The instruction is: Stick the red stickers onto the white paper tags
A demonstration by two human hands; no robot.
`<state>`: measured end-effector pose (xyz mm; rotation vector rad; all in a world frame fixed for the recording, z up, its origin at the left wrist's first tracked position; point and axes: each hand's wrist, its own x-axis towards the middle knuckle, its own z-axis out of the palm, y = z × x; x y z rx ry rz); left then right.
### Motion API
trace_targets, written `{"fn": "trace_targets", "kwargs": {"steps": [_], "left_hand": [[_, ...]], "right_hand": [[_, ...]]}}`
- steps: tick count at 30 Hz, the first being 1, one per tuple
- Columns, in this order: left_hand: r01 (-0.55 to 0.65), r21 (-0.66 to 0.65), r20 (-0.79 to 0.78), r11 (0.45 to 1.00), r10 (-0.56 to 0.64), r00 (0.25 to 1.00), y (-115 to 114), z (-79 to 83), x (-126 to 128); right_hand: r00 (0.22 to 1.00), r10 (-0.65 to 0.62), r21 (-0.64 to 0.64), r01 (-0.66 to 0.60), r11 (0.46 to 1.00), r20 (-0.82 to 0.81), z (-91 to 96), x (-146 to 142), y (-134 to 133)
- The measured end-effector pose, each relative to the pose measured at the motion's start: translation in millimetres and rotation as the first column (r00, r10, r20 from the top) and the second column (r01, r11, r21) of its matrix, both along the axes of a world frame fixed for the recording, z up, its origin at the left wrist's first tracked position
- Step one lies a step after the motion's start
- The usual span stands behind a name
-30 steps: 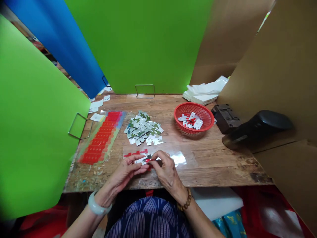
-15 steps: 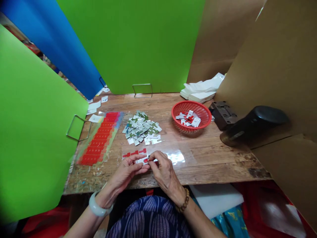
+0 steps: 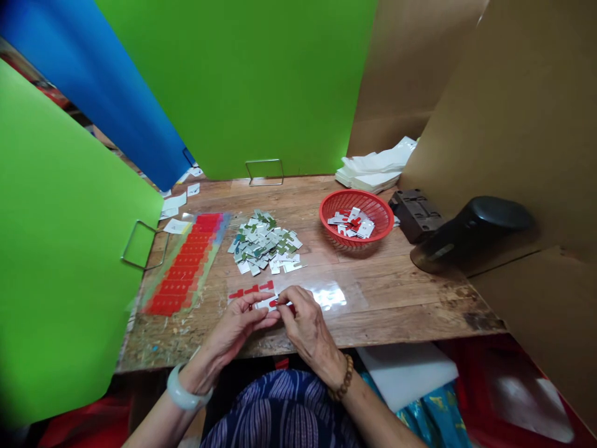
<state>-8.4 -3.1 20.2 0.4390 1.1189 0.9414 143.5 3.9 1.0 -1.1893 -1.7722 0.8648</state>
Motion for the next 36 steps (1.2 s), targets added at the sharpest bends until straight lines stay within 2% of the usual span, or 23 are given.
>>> {"fn": "trace_targets", "kwargs": {"steps": [7,13,19,21,24,30,36], "left_hand": [[-0.006,-0.002,-0.023,1.0,0.005,1.0,-0.5,-3.7,0.8],[-0.012,0.065,-0.125,0.998,0.021,0.992,-0.1,-11.6,3.7],[-0.043,0.145,-0.227,0.989,0.076,0.971,1.3,-14.4,6.8],[-0.053,0.164,-0.251,0.985,0.094,0.963,1.9,-15.3,7.0],[-0.045,0.164,-0.247,0.986,0.085,0.965,2.9,-16.6,6.4],[-0.006,0.146,-0.181,0.989,0.032,0.983,4.3,-15.6,3.6],[-0.013,0.103,-0.156,0.995,0.029,0.987,3.3,-13.8,2.1]], "right_hand": [[1.0,0.009,-0.012,-0.009,1.0,0.006,1.3,-0.4,-1.4],[1.0,-0.01,-0.011,0.01,1.0,0.001,-0.6,-2.7,-2.6],[0.987,-0.07,-0.194,0.041,0.98,-0.145,-4.5,-9.2,-4.1],[0.981,-0.098,-0.196,0.064,0.978,-0.167,-4.1,-10.5,-3.7],[0.977,-0.135,-0.162,0.109,0.981,-0.162,-0.6,-9.5,-1.7],[0.986,-0.087,-0.287,0.042,0.957,-0.146,8.1,-4.8,4.2],[0.993,-0.098,-0.273,0.077,0.959,-0.066,8.7,-6.5,8.7]]}}
